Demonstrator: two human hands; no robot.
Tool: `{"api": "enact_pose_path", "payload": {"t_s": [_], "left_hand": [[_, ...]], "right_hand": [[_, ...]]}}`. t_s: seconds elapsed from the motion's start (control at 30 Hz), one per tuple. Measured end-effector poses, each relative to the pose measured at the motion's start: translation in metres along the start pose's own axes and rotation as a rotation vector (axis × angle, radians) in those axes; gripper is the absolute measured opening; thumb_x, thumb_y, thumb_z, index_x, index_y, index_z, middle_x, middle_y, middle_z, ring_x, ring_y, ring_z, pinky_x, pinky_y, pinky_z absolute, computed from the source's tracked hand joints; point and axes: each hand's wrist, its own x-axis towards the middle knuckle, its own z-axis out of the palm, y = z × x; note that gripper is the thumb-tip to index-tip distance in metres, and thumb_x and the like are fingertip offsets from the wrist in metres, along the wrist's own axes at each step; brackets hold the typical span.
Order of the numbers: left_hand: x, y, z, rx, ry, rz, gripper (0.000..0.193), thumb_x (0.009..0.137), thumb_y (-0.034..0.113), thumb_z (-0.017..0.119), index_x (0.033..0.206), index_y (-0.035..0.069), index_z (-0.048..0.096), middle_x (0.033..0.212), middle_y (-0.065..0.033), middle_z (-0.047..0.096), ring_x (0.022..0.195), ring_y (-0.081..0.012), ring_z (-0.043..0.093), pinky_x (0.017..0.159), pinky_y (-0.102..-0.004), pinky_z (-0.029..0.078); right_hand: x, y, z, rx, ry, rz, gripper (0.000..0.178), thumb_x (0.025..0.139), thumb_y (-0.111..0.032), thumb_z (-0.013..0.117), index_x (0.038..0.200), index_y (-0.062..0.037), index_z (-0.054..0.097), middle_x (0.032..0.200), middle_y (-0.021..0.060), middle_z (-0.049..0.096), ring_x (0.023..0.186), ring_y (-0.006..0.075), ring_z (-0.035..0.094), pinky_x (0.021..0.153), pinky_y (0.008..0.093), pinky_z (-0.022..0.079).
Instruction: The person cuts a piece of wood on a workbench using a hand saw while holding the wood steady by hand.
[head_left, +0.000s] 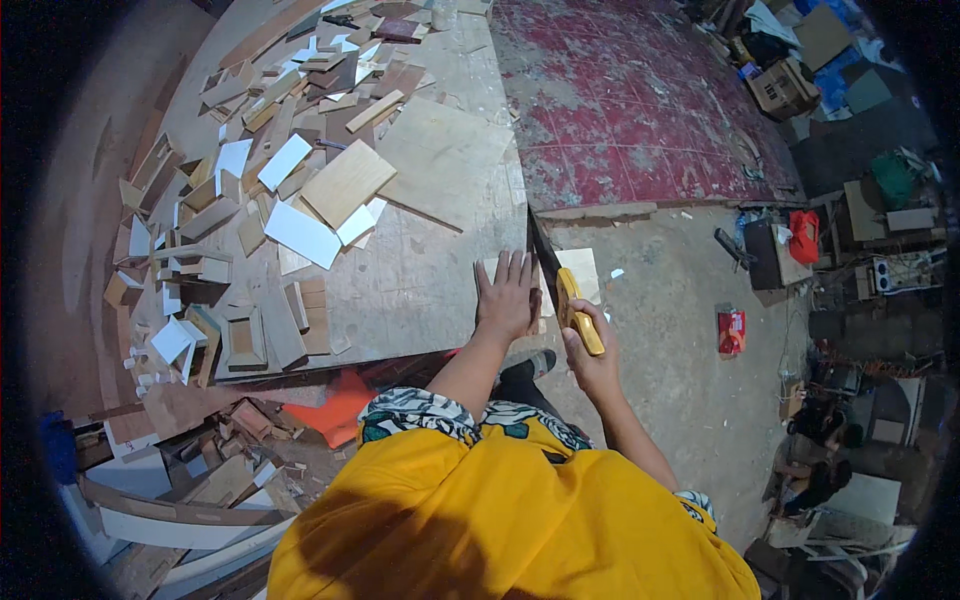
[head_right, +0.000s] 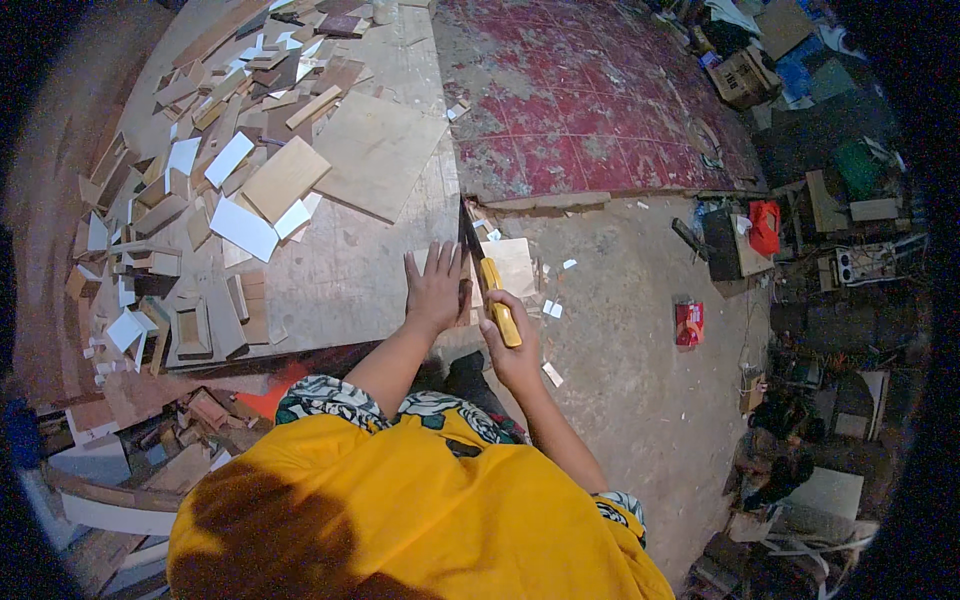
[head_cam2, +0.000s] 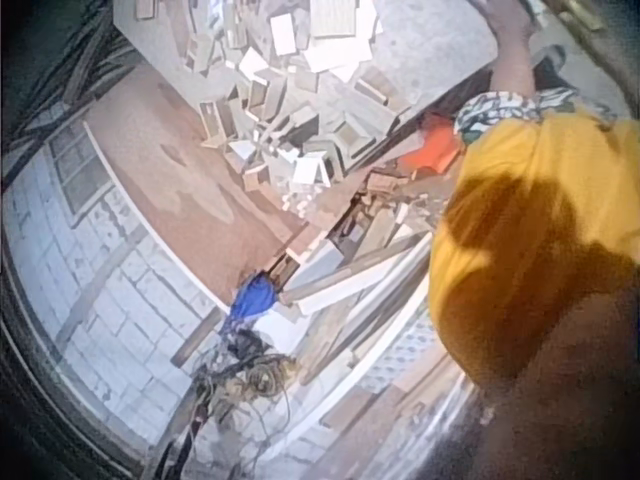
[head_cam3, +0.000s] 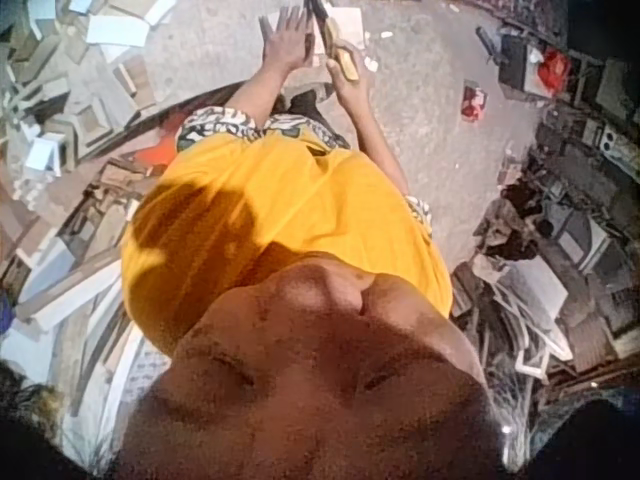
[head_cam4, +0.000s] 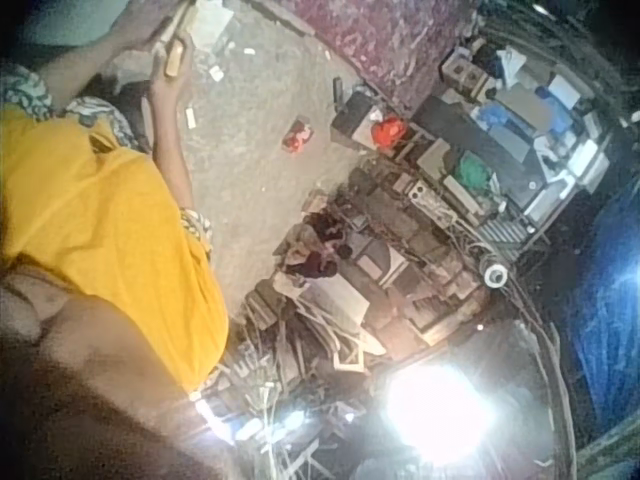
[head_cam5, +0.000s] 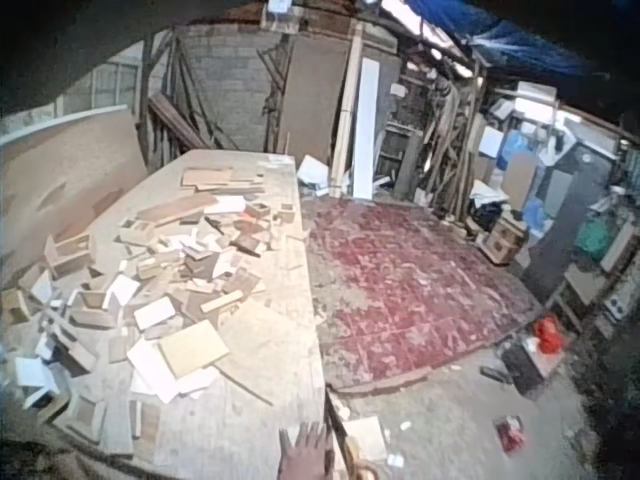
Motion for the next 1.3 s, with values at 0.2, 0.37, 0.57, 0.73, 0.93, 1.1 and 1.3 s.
{"api": "enact_pose_path", "payload": {"t_s": [0.2,0.37,0.57,0.73,0.93,1.1,1.3], "left_hand": [[0.006,0.005,0.000,0.019,-0.048,-0.064,0.065,0.095,0.035,0.041,0.154,0.010,0.027,0.157,-0.0095,0.030,0.146,-0.0290,0.024,0.112,-0.0694,0.012],[0.006,0.004,0.002,0.028,-0.068,-0.061,0.064,0.096,0.035,0.039,0.154,0.010,0.026,0.159,-0.0075,0.028,0.147,-0.0280,0.023,0.112,-0.0700,0.011],[0.006,0.002,0.008,0.089,-0.040,-0.021,0.065,0.096,0.034,0.041,0.154,0.010,0.026,0.158,-0.0073,0.029,0.147,-0.0276,0.023,0.111,-0.0711,0.012],[0.006,0.002,0.006,0.069,-0.034,-0.019,0.065,0.095,0.034,0.043,0.154,0.010,0.028,0.157,-0.0077,0.030,0.146,-0.0274,0.024,0.108,-0.0733,0.015],[0.008,0.004,0.008,0.131,-0.049,-0.043,0.064,0.096,0.034,0.041,0.154,0.011,0.028,0.157,-0.0071,0.030,0.146,-0.0278,0.024,0.106,-0.0764,0.014],[0.010,0.004,0.009,0.082,-0.069,-0.065,0.061,0.098,0.036,0.039,0.153,0.012,0.030,0.160,-0.0063,0.027,0.147,-0.0272,0.023,0.105,-0.0773,0.013],[0.007,0.004,0.005,0.062,-0.101,-0.047,0.065,0.096,0.035,0.042,0.155,0.011,0.025,0.159,-0.0074,0.025,0.148,-0.0289,0.020,0.107,-0.0771,0.013]], "right_hand": [[-0.031,-0.022,-0.011,-0.086,0.008,-0.058,0.034,0.089,-0.009,0.065,0.123,-0.0060,0.057,0.116,0.0126,0.062,0.107,0.0218,0.060,0.094,0.0331,0.046],[-0.072,-0.030,-0.041,-0.089,0.000,0.031,0.035,0.089,-0.011,0.066,0.123,-0.0074,0.058,0.118,0.0120,0.063,0.108,0.0221,0.061,0.095,0.0332,0.046],[-0.057,-0.034,-0.049,-0.166,-0.004,0.109,0.034,0.089,-0.009,0.065,0.122,-0.0080,0.059,0.113,0.0113,0.065,0.106,0.0207,0.061,0.094,0.0318,0.046],[0.005,-0.012,-0.018,-0.146,-0.018,-0.003,0.036,0.088,-0.008,0.065,0.123,-0.0073,0.057,0.112,0.0121,0.065,0.103,0.0210,0.062,0.091,0.0315,0.047],[-0.006,-0.008,-0.009,-0.193,0.002,-0.236,0.037,0.088,-0.010,0.066,0.124,-0.0071,0.056,0.113,0.0141,0.064,0.105,0.0240,0.062,0.091,0.0333,0.046],[-0.071,-0.040,-0.046,-0.135,-0.042,0.021,0.036,0.089,-0.012,0.066,0.124,-0.0083,0.057,0.112,0.0123,0.062,0.102,0.0218,0.060,0.092,0.0330,0.046],[-0.055,-0.054,-0.059,-0.074,-0.057,0.188,0.036,0.088,-0.011,0.067,0.123,-0.0096,0.057,0.100,0.0078,0.063,0.093,0.0172,0.059,0.085,0.0302,0.048]]}}
